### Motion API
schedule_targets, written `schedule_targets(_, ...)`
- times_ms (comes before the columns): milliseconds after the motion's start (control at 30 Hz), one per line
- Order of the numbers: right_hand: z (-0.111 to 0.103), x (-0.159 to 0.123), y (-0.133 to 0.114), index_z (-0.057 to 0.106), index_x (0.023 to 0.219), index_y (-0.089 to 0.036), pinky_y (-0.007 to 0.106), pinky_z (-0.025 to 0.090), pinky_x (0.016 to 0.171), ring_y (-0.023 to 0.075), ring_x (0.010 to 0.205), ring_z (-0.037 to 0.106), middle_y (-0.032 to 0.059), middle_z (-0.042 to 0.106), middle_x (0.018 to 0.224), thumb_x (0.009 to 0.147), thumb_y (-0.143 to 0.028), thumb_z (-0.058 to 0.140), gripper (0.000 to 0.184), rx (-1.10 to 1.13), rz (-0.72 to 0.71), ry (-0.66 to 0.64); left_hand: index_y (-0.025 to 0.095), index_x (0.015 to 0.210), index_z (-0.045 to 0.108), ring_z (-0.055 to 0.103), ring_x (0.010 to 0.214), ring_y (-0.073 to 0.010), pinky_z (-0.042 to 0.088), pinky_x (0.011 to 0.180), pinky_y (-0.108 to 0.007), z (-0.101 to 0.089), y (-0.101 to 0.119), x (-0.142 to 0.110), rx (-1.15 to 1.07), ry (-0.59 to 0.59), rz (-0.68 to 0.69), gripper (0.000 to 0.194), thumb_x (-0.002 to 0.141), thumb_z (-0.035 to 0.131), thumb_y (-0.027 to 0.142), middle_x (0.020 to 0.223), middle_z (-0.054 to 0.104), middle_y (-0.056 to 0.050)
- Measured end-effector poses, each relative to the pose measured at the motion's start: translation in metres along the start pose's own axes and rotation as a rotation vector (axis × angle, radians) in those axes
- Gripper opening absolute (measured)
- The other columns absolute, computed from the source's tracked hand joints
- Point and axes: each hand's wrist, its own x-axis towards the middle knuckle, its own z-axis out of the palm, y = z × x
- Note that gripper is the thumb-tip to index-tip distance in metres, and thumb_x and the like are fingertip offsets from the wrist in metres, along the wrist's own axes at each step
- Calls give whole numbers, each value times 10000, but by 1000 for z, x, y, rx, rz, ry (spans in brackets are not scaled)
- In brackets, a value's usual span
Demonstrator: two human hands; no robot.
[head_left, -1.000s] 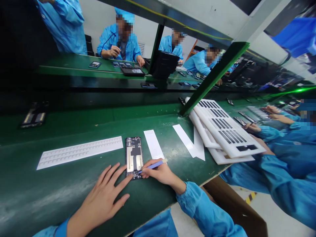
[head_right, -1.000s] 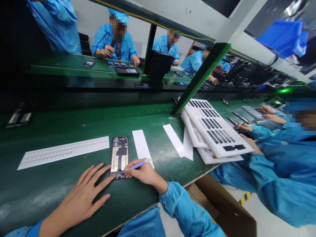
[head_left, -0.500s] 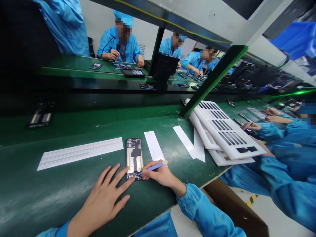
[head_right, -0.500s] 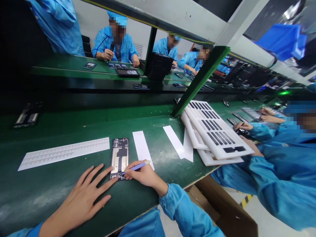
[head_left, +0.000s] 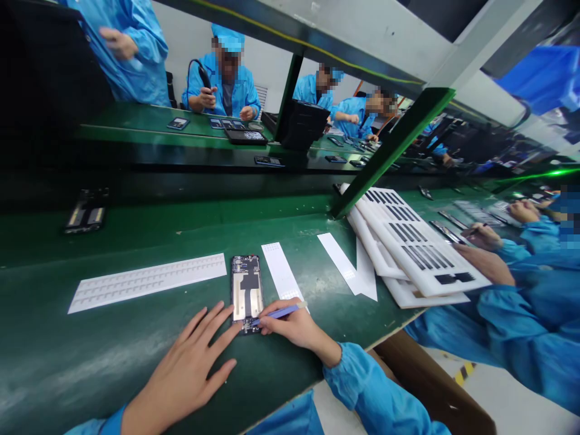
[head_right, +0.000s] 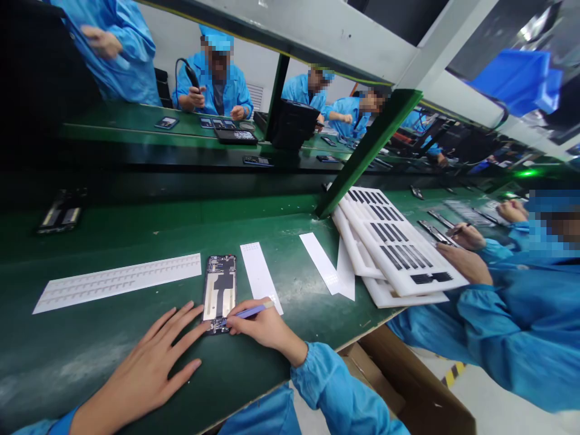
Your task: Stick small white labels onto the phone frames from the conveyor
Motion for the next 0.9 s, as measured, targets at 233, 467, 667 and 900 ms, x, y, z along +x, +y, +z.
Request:
schedule_targets(233, 1, -1, -2, 769, 875, -150, 215, 552, 594, 168, 600, 683, 56, 718, 697, 817, -355, 773, 213, -61, -57, -19, 307, 1470, 392, 332, 1402, -266, 363, 1105, -460, 2, -2, 0, 1, -35, 31, 557, 940, 506, 437, 1553, 317, -23)
schedule_targets(467, 1, -2, -9, 775, 873, -146, 207, 533, 574, 161, 583, 667, 51, 713, 692, 841, -349, 744, 208, -162, -109, -35, 312, 1465, 400, 350, 1390, -275, 367, 1105, -471, 2, -1, -1, -34, -43, 18, 549, 941, 512, 430, 1546, 332, -28)
schedule_targets(667, -1, -1, -10, 771, 894, -159, 238, 547, 594, 177, 603, 675, 50, 716, 711, 856, -389, 726, 238, -166, -78, -86, 322, 1462, 403, 338, 1396, -278, 378, 1099, -466, 1, 0, 1, -24, -38, 11, 545, 938, 514, 423, 1542, 338, -21)
schedule_targets(900, -1, -1, 1, 715, 873, -136, 246, 551, 565, 174, 561, 673, 64, 710, 694, 820, -452, 746, 322, 24, -40, 91, 251, 1465, 391, 295, 1417, -303, 394, 1098, -479, -5, 4, 1, -101, -6, -99, 569, 928, 526, 383, 1569, 265, -73)
